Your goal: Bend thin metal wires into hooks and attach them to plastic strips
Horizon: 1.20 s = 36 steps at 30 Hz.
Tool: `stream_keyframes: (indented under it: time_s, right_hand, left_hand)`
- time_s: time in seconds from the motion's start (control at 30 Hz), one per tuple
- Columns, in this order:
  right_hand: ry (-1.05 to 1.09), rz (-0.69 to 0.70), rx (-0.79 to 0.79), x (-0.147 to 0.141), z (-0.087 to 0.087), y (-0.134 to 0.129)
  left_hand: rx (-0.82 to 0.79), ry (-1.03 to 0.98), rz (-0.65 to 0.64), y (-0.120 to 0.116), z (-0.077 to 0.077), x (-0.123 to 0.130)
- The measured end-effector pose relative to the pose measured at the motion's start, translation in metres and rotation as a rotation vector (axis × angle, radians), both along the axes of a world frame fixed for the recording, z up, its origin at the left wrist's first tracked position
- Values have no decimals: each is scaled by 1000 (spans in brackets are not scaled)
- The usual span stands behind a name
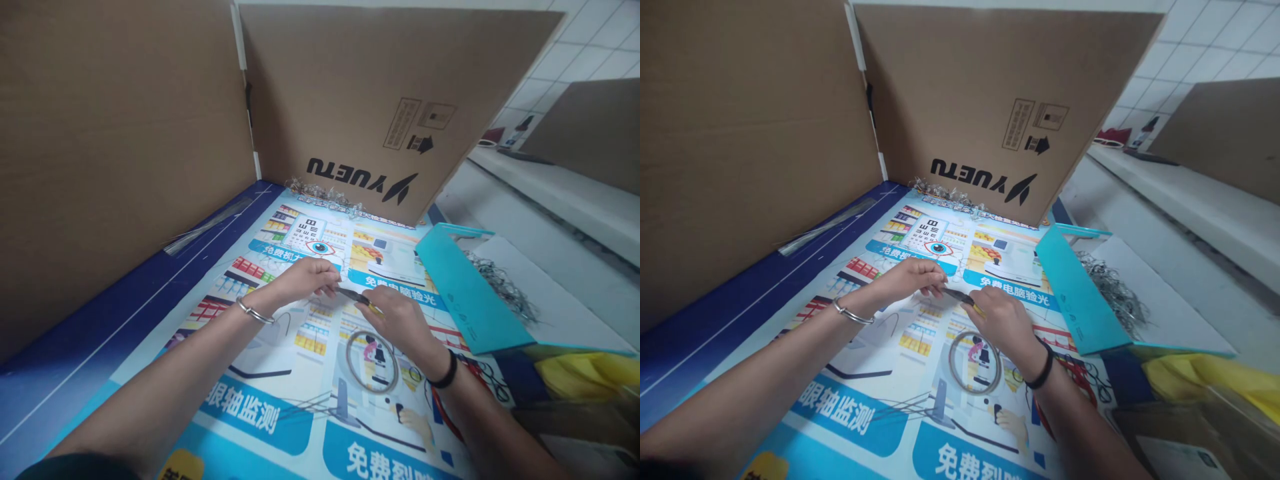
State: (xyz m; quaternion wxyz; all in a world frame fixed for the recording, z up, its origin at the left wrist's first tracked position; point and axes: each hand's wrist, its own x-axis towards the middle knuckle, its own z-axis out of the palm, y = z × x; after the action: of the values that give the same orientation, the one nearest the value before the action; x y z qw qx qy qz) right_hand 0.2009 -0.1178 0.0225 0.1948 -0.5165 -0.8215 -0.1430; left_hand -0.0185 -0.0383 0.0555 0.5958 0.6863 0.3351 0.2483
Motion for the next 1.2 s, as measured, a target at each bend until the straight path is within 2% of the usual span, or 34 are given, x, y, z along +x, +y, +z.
stream_keyframes:
  time_s: [0.3,0.53,0.67,0.83,1.0,1.2]
  right_hand:
    - [-69,-4,17,-4,3,-2]
    - [-121,-22,-17,-7,6,-3]
    - [-104,-19,4,-6,10,-2]
    - [-82,-7,82,-4,12,-1]
    - [-177,-2,190,-9,14,-6]
    - [-347,34,245,-14,19,-17]
  left_hand:
    - [-49,69,57,-3,5,1]
    - [81,105,83,3,-3,-1]
    - [101,123,84,3,-3,-2]
    - [9,154,105,2,0,-2]
    - [-109,151,51,1,-2,0]
    - [-104,190,8,-3,-5,2]
